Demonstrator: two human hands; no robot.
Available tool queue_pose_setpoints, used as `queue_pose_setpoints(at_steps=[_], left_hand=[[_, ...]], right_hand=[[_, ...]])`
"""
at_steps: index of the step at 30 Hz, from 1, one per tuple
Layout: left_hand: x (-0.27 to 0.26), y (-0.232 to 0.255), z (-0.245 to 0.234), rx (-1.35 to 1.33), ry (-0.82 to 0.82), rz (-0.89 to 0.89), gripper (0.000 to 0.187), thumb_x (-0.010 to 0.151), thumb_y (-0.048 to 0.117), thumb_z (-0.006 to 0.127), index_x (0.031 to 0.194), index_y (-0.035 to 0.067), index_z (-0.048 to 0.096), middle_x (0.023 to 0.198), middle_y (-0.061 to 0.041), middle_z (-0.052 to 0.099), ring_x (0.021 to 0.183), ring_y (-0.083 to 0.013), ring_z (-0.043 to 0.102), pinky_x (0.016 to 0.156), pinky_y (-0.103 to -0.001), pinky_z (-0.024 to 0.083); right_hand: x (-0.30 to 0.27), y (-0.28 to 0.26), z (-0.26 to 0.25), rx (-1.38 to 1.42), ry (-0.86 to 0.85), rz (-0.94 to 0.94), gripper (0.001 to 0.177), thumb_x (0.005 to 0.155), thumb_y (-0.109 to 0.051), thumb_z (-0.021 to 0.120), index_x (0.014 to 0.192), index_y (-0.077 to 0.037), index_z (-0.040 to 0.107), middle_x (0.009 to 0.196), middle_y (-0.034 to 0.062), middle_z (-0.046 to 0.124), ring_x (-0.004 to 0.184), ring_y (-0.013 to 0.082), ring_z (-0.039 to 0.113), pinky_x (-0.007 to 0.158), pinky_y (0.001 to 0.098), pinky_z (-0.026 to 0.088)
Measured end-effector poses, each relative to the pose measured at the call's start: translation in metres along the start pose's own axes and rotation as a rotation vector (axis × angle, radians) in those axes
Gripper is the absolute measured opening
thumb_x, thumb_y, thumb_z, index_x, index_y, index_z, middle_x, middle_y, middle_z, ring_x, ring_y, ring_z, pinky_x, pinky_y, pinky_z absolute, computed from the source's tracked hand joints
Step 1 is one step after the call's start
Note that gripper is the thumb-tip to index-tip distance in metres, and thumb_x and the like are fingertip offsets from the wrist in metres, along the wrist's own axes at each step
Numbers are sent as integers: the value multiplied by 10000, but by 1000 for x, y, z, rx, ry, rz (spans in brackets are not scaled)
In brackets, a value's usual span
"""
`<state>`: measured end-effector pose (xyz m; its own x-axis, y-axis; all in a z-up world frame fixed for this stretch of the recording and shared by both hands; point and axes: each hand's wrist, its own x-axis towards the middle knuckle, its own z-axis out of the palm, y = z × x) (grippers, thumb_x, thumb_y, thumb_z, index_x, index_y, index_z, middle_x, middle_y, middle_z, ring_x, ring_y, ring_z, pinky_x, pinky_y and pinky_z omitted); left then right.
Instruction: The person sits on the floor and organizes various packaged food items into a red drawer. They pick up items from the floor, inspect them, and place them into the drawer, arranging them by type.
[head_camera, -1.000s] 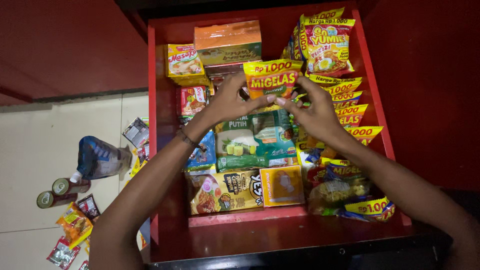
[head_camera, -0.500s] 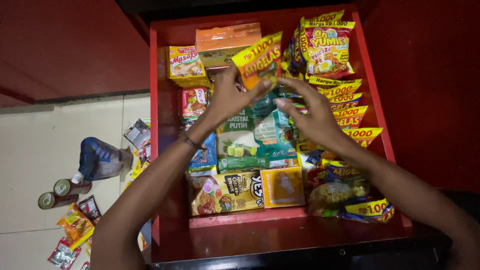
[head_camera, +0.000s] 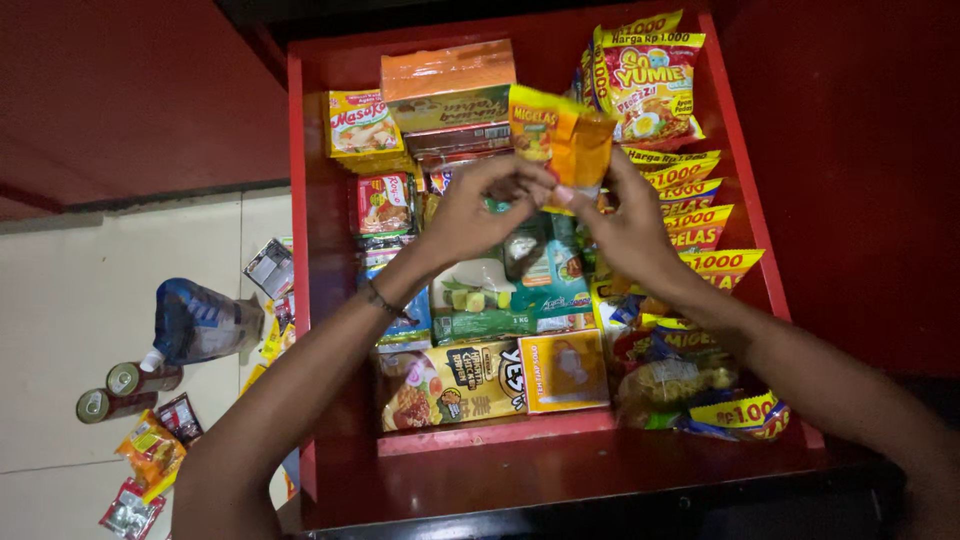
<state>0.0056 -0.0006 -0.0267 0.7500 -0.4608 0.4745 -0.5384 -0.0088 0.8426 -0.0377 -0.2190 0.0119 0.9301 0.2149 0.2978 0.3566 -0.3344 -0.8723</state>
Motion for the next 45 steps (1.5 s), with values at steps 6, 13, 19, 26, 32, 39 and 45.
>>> queue_pose_setpoints(at_steps=[6, 13, 19, 26, 32, 39, 45], left_hand=[[13, 15, -19, -93, 201, -177, 390, 922, 209, 789, 1202, 33, 583, 1021, -48, 698, 798, -77, 699, 688, -246, 604], [14, 26, -12, -87, 86, -335, 352, 915, 269, 814, 1117, 26, 661, 843, -44, 714, 721, -80, 698, 617, -255, 561], [12, 17, -6, 299, 296, -82, 424, 904, 267, 858, 1154, 18, 623, 992, -74, 726, 809, -135, 723, 683, -265, 595], [-6, 14, 19, 364, 5, 200, 556, 932, 298, 849, 1315, 54, 527, 1232, -103, 596, 1013, -193, 741, 871, -299, 661], [3, 15, 3, 424, 209, 0, 574, 909, 263, 820, 1340, 56, 502, 1283, -149, 560, 826, -140, 732, 639, -278, 608], [15, 8, -21, 247, -50, -82, 376, 927, 310, 847, 1155, 43, 712, 990, -60, 724, 716, -107, 712, 645, -271, 581], [16, 27, -32, 477, 22, 251, 484, 895, 357, 896, 1184, 27, 691, 982, -91, 740, 717, -144, 733, 628, -290, 574]], right_hand=[[0, -2, -4, 259, -23, 54, 449, 1052, -101, 662, 1444, -25, 457, 1325, 71, 650, 1220, 132, 629, 1064, 320, 524], [1, 1, 0, 149, 12, 78, 536, 1025, -116, 693, 1444, -34, 370, 1384, 146, 554, 1248, 196, 614, 1013, 318, 557], [-3, -3, 0, -39, -79, 160, 518, 1030, -192, 658, 1481, -56, 443, 1459, 157, 537, 1344, 208, 574, 961, 316, 566], [-2, 6, 4, 201, -49, 146, 476, 1031, -225, 679, 1422, 4, 532, 1265, 105, 675, 1099, 147, 661, 881, 307, 588], [3, 2, -5, 162, 9, 195, 375, 1051, -269, 663, 1323, -12, 634, 1136, 35, 729, 967, 78, 680, 774, 261, 582], [4, -18, -5, 8, -26, 258, 378, 978, -261, 721, 1276, -39, 652, 1032, 51, 743, 786, 126, 669, 656, 275, 561], [10, -60, -40, -454, -24, -229, 427, 907, -221, 868, 1228, 8, 704, 1076, 122, 749, 943, 191, 736, 815, 368, 609]])
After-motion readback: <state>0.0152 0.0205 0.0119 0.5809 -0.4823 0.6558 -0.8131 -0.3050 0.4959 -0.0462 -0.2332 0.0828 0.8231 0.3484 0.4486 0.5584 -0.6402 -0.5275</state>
